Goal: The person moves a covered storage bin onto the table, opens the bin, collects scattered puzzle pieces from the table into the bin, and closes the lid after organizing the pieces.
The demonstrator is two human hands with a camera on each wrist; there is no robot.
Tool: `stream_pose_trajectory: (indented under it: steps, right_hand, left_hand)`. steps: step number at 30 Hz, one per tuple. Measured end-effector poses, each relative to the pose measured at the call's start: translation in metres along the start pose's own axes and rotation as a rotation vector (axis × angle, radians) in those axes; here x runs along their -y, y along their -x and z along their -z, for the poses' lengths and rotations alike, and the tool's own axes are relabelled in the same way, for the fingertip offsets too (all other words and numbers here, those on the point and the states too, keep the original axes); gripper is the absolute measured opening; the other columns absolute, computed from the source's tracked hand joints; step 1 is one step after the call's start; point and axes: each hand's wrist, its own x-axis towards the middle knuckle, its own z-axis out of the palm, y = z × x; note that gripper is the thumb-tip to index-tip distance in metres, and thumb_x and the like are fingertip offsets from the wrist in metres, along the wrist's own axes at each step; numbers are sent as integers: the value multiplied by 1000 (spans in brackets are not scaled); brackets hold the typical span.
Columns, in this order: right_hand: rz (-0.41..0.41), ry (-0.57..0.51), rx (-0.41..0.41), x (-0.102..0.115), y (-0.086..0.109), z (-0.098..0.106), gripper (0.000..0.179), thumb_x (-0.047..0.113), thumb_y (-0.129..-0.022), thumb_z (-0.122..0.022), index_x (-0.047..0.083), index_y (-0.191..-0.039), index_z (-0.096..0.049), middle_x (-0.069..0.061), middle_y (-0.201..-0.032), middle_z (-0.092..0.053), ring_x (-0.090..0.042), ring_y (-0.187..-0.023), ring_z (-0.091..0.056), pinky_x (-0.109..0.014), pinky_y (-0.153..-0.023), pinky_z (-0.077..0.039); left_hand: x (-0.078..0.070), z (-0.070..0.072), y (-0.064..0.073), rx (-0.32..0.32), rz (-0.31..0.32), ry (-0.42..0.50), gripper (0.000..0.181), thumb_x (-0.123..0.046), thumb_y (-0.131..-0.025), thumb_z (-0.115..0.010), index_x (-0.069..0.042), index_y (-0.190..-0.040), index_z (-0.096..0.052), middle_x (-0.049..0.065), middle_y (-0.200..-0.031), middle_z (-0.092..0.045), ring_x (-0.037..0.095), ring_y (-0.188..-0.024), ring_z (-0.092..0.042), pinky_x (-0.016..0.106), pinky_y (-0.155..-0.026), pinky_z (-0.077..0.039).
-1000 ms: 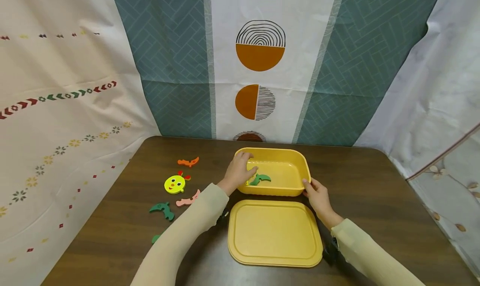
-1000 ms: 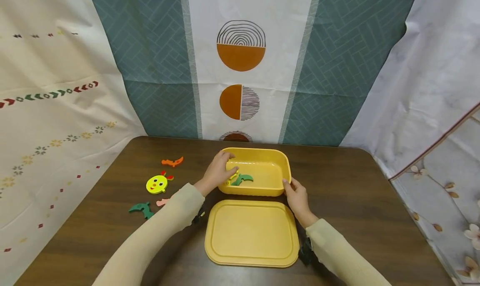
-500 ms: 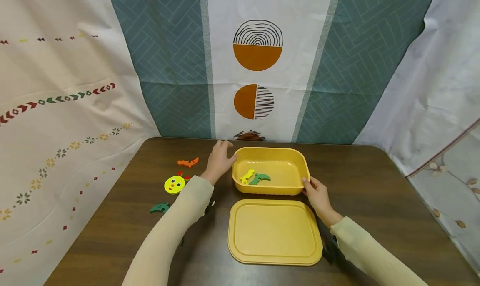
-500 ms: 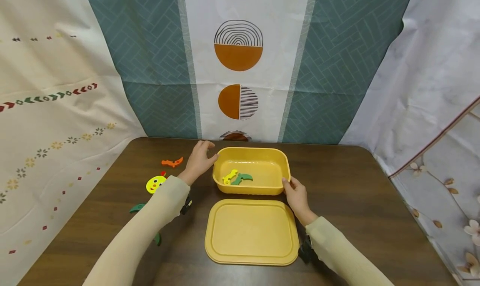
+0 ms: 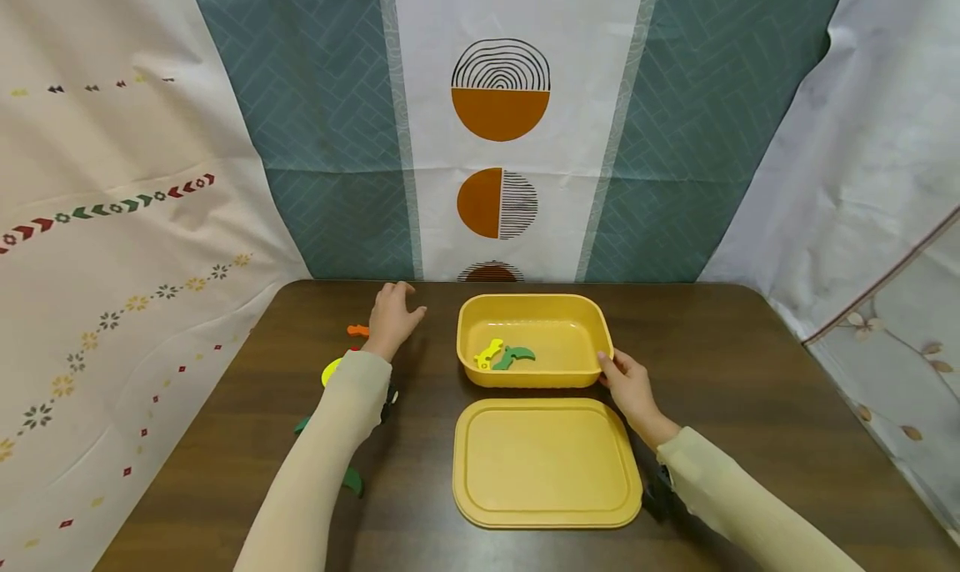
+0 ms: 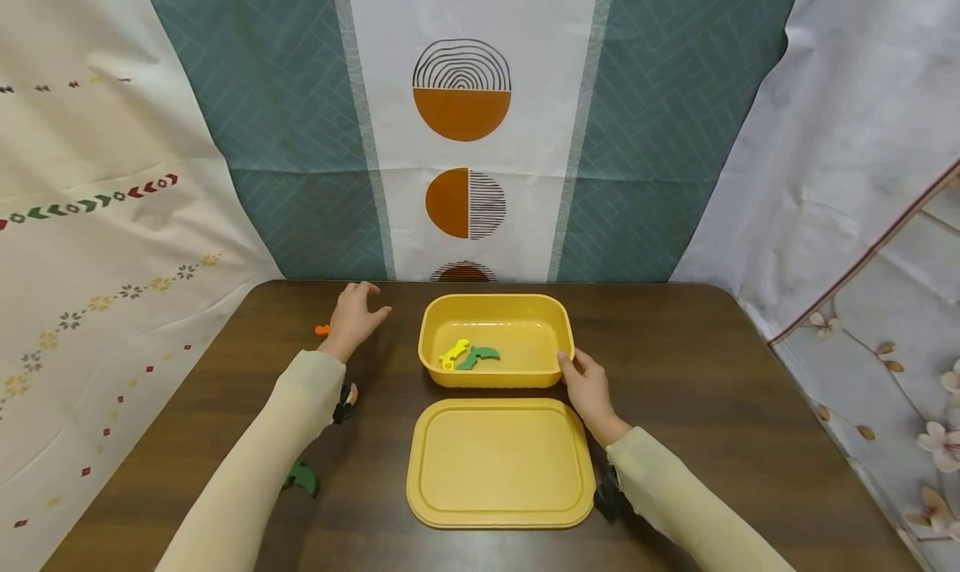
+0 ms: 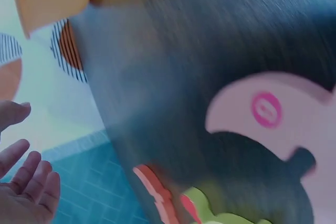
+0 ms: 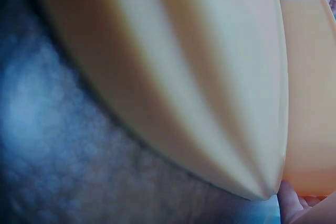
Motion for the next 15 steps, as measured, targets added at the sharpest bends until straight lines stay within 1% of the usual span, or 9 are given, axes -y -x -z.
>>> stream_pose_trajectory:
  steps: [2, 4, 8, 13, 14, 15]
  right_hand:
    - [-20, -6, -3, 1, -2, -1, 61, 40, -98, -48, -6, -139, -42, -28, -131, -51, -32, -118, -54, -34, -93, -50]
    - [-57, 4, -1, 2, -4, -1, 57, 35, -100, -45, -4, -141, -40, -28, -135, -48, -35, -122, -50, -37, -97, -47]
    - [-97, 13, -7, 4, -5, -2, 52, 28, -102, -42, -4, -142, -38, -28, -137, -46, -36, -125, -47, -39, -100, -45]
    - [-100, 23, -3, 5, -3, -2, 53, 29, -102, -42, -5, -143, -37, -27, -138, -45, -36, -125, -48, -36, -98, -46]
    - [-100, 22, -4, 5, -3, -2, 53, 30, -102, -43, -4, -142, -37, -27, -137, -46, -36, -124, -49, -36, -98, -47]
    - [-96, 23, -5, 5, -3, -2, 53, 29, -102, -42, -5, -142, -37, -28, -137, -46, -36, -124, -49, -35, -97, -47]
  left_hand:
    - [8, 1, 0, 2, 16, -12, 43, -21, -86, -68, 3, -120, -55, 24, -123, -50, 40, -114, -47, 52, -93, -44]
    - [14, 2, 0, 12, 21, -28, 44, -21, -86, -68, 4, -120, -55, 25, -124, -50, 42, -114, -47, 53, -92, -44]
    - [24, 4, 1, 55, 38, -62, 47, -21, -86, -67, 5, -123, -54, 28, -127, -48, 44, -117, -45, 57, -92, -43]
    - [32, 8, 1, 127, 85, -103, 49, -19, -86, -66, 6, -125, -53, 30, -129, -47, 46, -119, -43, 57, -95, -41]
    - [42, 3, -2, 116, 72, -106, 49, -23, -85, -68, 4, -124, -54, 28, -127, -48, 45, -117, -45, 56, -92, -43]
    - [43, 4, -1, 125, 79, -115, 50, -24, -84, -69, 4, -123, -55, 28, -126, -49, 45, -116, -45, 56, -91, -43]
